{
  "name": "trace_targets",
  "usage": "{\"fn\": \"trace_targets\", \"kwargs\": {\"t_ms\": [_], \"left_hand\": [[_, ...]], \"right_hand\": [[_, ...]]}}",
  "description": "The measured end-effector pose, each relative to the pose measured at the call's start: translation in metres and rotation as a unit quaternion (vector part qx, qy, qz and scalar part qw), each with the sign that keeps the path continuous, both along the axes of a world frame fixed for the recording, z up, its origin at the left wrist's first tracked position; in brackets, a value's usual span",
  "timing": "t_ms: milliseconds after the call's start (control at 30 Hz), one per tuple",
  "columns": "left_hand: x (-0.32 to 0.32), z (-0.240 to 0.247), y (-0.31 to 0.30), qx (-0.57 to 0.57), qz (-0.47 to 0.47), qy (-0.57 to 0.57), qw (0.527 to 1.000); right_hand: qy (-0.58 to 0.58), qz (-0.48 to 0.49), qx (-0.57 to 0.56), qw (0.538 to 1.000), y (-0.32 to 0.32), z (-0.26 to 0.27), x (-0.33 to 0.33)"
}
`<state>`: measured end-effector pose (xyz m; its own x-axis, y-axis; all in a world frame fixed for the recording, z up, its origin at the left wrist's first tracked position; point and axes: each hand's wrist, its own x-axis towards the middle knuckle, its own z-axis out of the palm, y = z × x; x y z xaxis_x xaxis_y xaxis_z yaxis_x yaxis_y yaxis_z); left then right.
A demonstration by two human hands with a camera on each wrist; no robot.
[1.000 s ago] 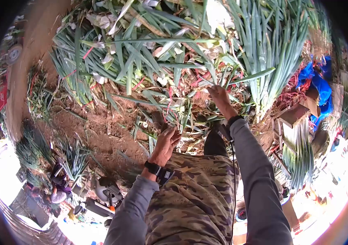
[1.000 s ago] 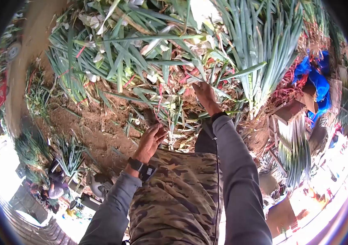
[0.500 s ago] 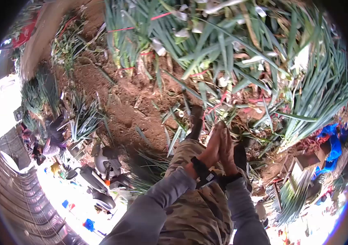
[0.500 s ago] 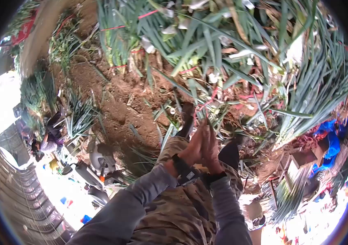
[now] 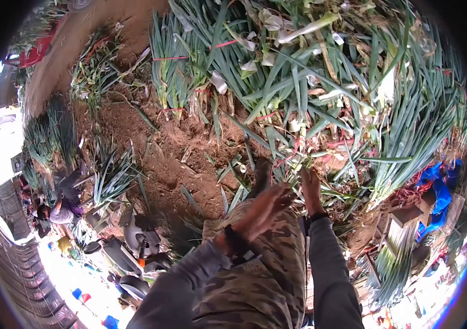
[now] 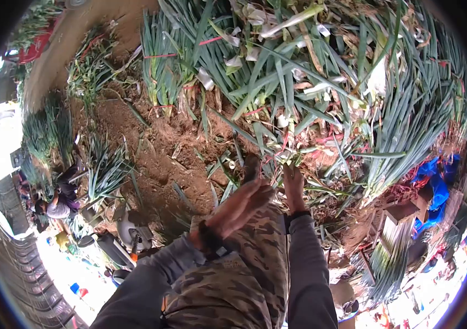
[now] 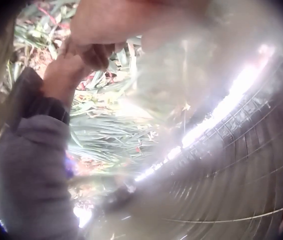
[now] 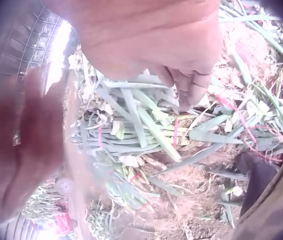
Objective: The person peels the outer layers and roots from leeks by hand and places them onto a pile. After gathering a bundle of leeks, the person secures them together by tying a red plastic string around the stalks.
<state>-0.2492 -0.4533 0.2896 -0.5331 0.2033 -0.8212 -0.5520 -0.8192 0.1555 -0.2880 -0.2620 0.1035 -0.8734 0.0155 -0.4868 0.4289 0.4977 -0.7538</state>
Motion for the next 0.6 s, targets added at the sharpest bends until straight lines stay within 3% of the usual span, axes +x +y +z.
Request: {"fn": "trace_targets", "kwargs": {"t_ms": [67,100,133,200,233,333,367,400,433,500,600], "left_hand": [[0.024,-0.012,-0.007,-0.030,0.007,-0.015,0.999],[0.038,-0.020,-0.009,-0.038,0.015,-0.030,0.999],[0.047,-0.032,-0.012,-0.047,0.025,-0.037,0.998],[0.061,-0.030,-0.009,-0.062,0.035,-0.045,0.996],[0.065,-0.023,-0.007,-0.067,0.031,-0.041,0.996],[0.080,-0.019,0.002,-0.060,0.012,-0.030,0.998],[0.082,-0.017,0.006,-0.053,0.004,-0.031,0.998],[0.080,-0.015,0.010,-0.043,-0.005,-0.030,0.999],[0.079,-0.013,0.012,-0.039,-0.024,-0.042,0.998],[0.083,-0.026,0.016,-0.035,-0.040,-0.023,0.998],[0.095,-0.053,0.007,-0.049,-0.060,-0.041,0.996]], "right_hand": [[-0.038,-0.003,-0.055,0.998,0.026,-0.018,0.016],[-0.065,0.058,0.067,0.994,0.032,-0.001,0.017],[-0.036,0.037,0.068,0.996,0.042,-0.008,0.030],[-0.090,0.020,0.032,0.995,0.058,0.001,0.051],[-0.072,-0.043,-0.053,0.995,0.057,0.000,0.067],[-0.117,0.061,0.069,0.989,0.087,-0.003,0.112],[-0.140,0.046,-0.004,0.989,0.096,-0.006,0.128],[0.042,0.335,0.238,0.911,0.112,-0.046,0.159],[-0.079,0.204,0.198,0.956,0.108,-0.022,0.160],[-0.242,-0.017,0.049,0.969,0.099,-0.005,0.169],[-0.295,-0.212,-0.171,0.916,0.085,-0.029,0.178]]}}
